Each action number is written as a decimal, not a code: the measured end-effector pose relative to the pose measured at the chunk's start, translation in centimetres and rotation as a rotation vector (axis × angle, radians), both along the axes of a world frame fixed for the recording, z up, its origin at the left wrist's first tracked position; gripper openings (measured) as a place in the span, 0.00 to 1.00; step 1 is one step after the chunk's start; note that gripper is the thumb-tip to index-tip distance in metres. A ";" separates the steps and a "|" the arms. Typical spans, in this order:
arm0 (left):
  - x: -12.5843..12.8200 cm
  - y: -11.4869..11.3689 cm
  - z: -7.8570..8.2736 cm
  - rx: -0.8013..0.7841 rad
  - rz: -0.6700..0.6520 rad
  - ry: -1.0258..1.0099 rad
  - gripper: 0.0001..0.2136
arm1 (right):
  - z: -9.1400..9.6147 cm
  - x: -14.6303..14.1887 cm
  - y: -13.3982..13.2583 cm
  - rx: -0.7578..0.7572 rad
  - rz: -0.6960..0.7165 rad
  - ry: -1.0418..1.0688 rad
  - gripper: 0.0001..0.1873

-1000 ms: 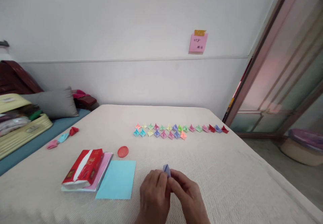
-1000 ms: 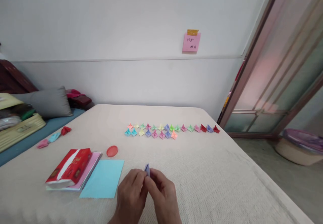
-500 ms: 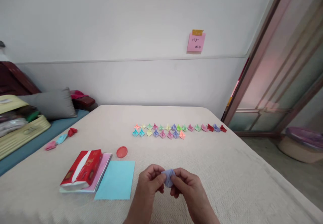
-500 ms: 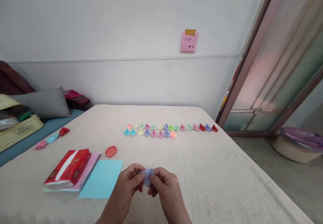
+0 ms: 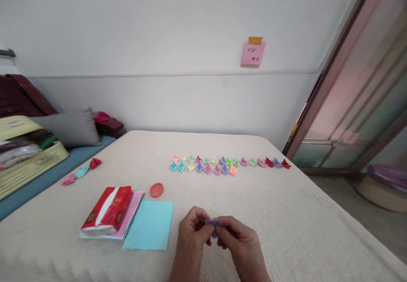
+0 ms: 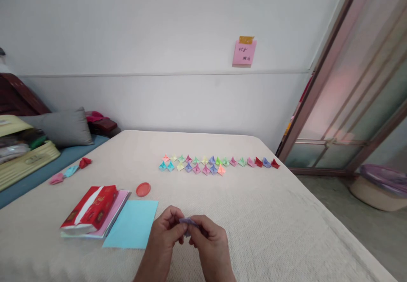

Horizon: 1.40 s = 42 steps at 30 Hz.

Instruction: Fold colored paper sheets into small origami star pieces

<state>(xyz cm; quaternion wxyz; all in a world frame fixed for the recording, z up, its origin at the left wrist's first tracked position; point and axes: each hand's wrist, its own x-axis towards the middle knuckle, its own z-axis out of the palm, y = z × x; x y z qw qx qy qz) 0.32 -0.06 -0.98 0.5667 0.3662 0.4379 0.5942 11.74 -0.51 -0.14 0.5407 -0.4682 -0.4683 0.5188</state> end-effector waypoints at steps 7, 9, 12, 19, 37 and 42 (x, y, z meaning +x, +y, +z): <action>-0.1 -0.6 0.8 0.036 -0.056 0.003 0.04 | -0.1 0.3 -0.2 -0.015 -0.059 0.023 0.04; -0.1 -0.7 0.9 0.025 -0.053 -0.026 0.04 | -0.3 0.4 -0.2 0.040 -0.045 -0.023 0.07; -0.2 -1.0 0.9 0.004 -0.060 -0.074 0.05 | -0.5 0.7 -0.3 0.194 0.017 -0.133 0.09; -0.4 -1.3 0.8 0.023 -0.056 -0.083 0.04 | 0.1 1.6 -0.4 0.471 0.148 -0.223 0.12; -0.6 -1.5 2.3 0.131 0.057 0.073 0.09 | 1.4 1.3 -0.7 0.053 0.077 -0.054 0.12; -0.5 -1.7 1.7 0.172 0.048 0.150 0.08 | 0.7 1.4 -0.3 0.139 0.049 -0.236 0.14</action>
